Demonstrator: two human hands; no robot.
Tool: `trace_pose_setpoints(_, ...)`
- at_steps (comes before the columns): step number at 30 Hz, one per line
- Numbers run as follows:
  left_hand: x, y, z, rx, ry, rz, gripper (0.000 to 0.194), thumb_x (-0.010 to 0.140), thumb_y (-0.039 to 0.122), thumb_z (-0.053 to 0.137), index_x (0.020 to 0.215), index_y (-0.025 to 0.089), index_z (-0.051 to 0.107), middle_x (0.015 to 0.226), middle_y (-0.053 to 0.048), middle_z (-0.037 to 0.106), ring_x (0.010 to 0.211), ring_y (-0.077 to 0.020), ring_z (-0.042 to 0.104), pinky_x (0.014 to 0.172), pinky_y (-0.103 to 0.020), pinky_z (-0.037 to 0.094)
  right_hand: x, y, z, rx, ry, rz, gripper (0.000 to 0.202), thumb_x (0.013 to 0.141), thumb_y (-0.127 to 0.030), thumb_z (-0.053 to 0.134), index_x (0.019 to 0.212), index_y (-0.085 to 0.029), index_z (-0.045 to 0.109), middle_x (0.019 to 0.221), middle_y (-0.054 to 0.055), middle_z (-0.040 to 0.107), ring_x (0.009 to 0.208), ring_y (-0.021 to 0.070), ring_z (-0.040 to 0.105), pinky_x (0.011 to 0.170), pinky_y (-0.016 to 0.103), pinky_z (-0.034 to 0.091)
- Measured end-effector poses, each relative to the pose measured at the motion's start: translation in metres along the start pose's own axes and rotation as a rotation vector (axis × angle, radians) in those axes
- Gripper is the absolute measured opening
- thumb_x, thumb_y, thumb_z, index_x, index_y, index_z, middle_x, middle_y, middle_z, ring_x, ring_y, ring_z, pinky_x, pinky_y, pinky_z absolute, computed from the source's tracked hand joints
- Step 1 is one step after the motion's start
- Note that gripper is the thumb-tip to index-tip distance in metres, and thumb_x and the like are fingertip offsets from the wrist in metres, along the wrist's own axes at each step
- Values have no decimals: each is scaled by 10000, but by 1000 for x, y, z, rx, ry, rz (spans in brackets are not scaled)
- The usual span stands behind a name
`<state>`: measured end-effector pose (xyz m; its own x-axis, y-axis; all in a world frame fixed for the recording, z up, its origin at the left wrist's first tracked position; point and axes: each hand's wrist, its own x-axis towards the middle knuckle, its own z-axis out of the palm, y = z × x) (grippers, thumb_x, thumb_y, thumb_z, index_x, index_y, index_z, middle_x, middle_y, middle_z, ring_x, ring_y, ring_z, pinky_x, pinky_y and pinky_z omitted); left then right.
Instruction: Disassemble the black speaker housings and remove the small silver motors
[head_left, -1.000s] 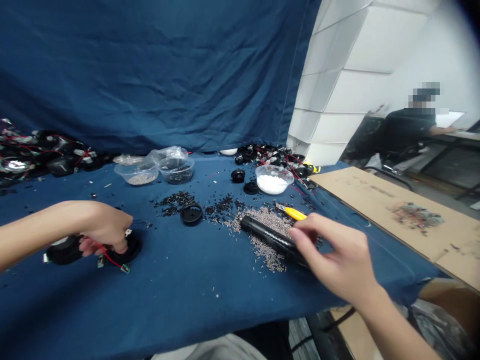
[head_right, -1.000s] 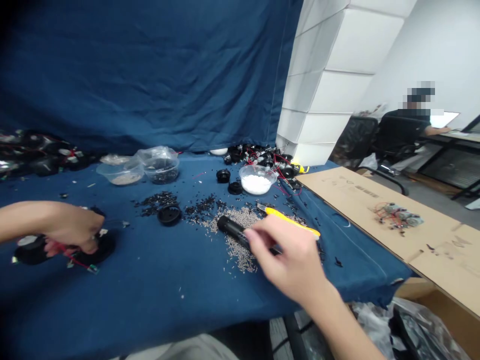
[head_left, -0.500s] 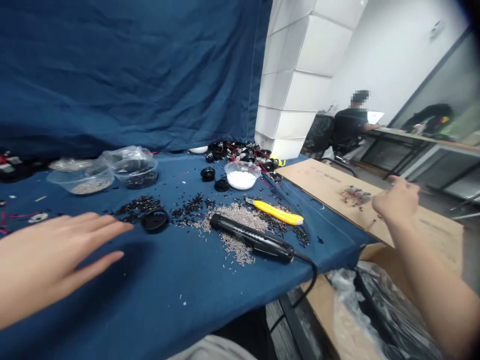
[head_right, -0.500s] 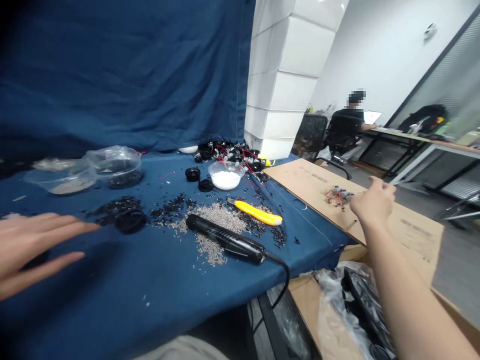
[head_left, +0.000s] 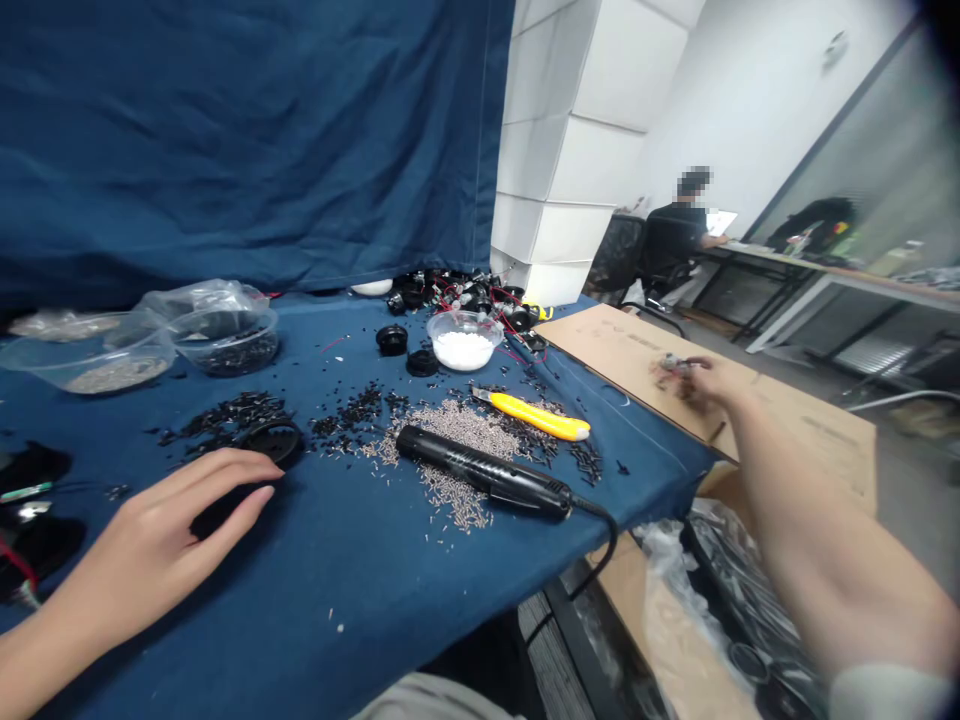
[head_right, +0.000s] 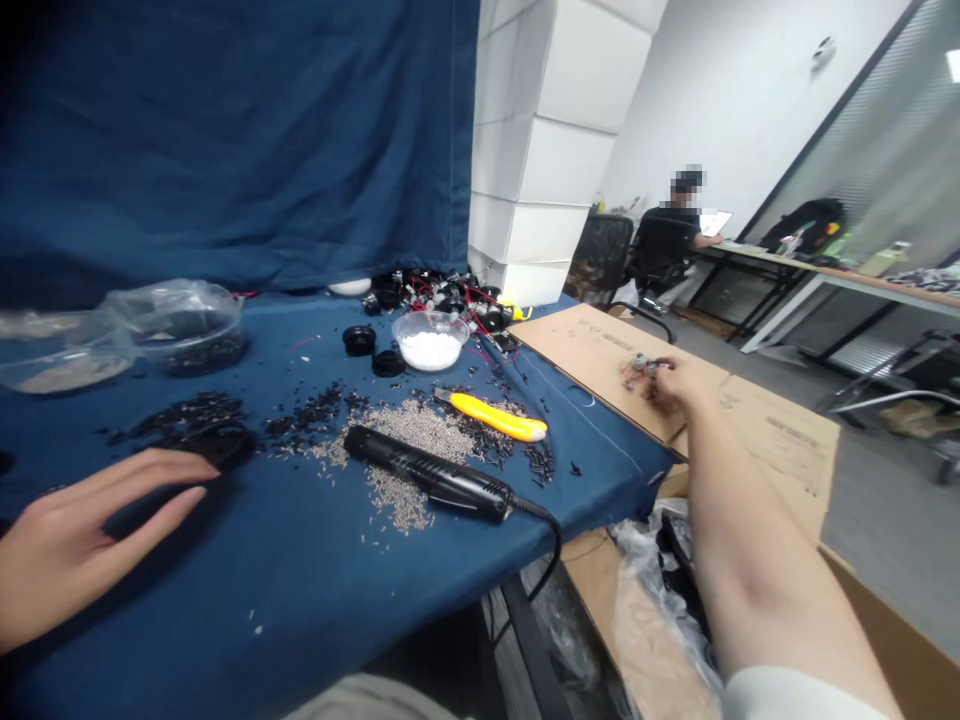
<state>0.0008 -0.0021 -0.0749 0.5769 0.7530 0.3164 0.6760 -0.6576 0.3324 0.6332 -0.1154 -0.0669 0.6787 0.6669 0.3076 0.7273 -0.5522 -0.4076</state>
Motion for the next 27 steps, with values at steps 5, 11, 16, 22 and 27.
trace_pose_setpoints(5,-4,-2,-2,-30,-28,-27,155,930,357,473,964,290,608,1084,22,668,1047,-217,583,913,-317,447,3,-6,-9,-72,-89,112,338,974,-337,501,782,-98,643,622,-9,549,518,99,524,507,223,412)
trace_pose_setpoints(11,1,-2,-5,-83,-77,-65,202,922,388,489,917,241,628,1048,0,694,1030,-214,604,928,-288,437,-10,-17,-12,-104,-65,15,424,895,-396,483,976,-42,703,794,136,652,632,174,574,598,348,387)
trace_pose_setpoints(16,1,-10,0,-132,-15,-30,261,914,449,494,910,232,641,1041,-11,683,979,-199,603,908,-285,423,-5,-9,1,-202,-180,-116,292,893,-296,585,1079,-88,670,975,123,673,854,189,633,738,279,453)
trace_pose_setpoints(22,-1,-27,7,-183,-41,32,265,902,466,524,940,234,646,1047,-13,662,945,-171,611,871,-243,422,15,0,22,-479,-226,-96,225,922,-256,636,1116,-147,607,1163,85,588,1024,212,588,889,405,508)
trace_pose_setpoints(27,-3,-27,10,-196,-87,37,242,894,469,543,950,257,645,1061,7,655,951,-170,613,881,-240,416,27,3,30,-622,-271,-39,297,937,-324,620,1166,-140,583,1205,105,557,1048,229,575,881,411,512)
